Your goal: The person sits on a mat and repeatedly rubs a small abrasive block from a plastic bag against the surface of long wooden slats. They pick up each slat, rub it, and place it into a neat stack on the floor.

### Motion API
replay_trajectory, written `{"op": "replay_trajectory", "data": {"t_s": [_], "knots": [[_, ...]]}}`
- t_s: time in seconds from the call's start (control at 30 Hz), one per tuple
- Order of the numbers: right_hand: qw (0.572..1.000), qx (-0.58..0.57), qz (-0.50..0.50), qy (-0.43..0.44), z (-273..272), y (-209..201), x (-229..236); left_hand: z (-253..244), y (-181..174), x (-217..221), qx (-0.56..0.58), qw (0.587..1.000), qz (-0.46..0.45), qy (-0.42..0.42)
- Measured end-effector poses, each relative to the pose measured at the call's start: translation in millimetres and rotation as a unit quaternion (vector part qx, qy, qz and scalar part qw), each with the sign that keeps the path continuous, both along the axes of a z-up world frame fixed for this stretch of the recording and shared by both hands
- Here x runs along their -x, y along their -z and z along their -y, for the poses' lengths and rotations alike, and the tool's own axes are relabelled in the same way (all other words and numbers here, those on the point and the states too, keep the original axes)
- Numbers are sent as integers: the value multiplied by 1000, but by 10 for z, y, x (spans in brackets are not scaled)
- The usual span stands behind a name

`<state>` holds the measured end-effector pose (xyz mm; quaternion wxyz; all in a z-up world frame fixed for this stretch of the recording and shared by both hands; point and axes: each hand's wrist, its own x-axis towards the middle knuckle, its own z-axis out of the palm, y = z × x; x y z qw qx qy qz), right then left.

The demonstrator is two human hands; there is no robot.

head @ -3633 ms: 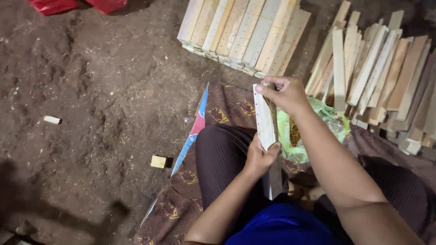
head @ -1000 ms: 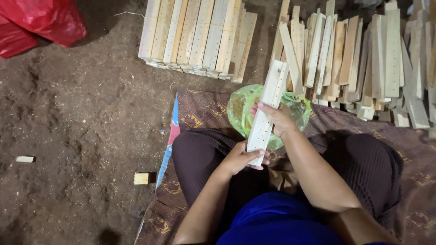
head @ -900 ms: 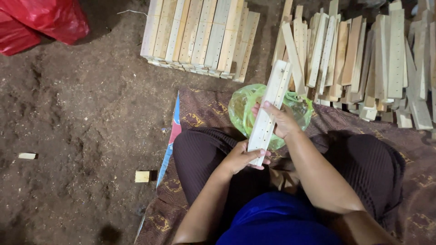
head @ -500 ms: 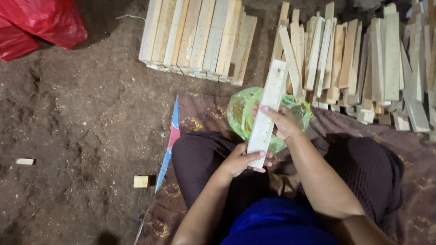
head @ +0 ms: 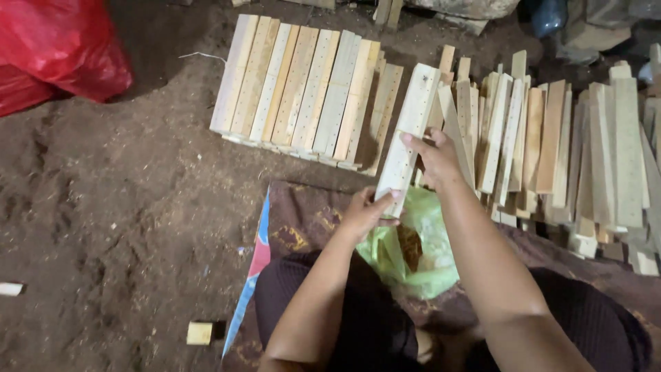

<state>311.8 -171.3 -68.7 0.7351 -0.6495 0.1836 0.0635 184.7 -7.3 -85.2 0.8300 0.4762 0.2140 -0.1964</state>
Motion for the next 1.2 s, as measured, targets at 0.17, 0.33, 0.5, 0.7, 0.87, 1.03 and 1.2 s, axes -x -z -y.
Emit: {"op": "replay_trajectory", "data": {"t_s": [0.17,0.33,0.5,0.7,0.87,1.03,1.2], "knots": [[995,94,-4,-15,-183,660,-805,-114,258,-372,-52,991,-34,-121],[984,173,-12,-29,-408,1038,-1139,-34,437,-651,11,961,-93,-260],[963,263,-16,-63,-438,1153,-1220,-32,679,-808,-83,949,-130,-276],[904,405,9,-136,-579,1082,-1057,-35,700,-956,-93,934,-148,-311],[919,364,-8,-150,-871,1029,-960,-169,1170,-1030,6,946,-156,-285],[907,402,15,-121,-928,1097,-1060,-185,789,-1063,63,934,-163,-313],[900,388,-36,-194,-613,1246,-1229,-208,804,-1071,115,927,-135,-330]]}}
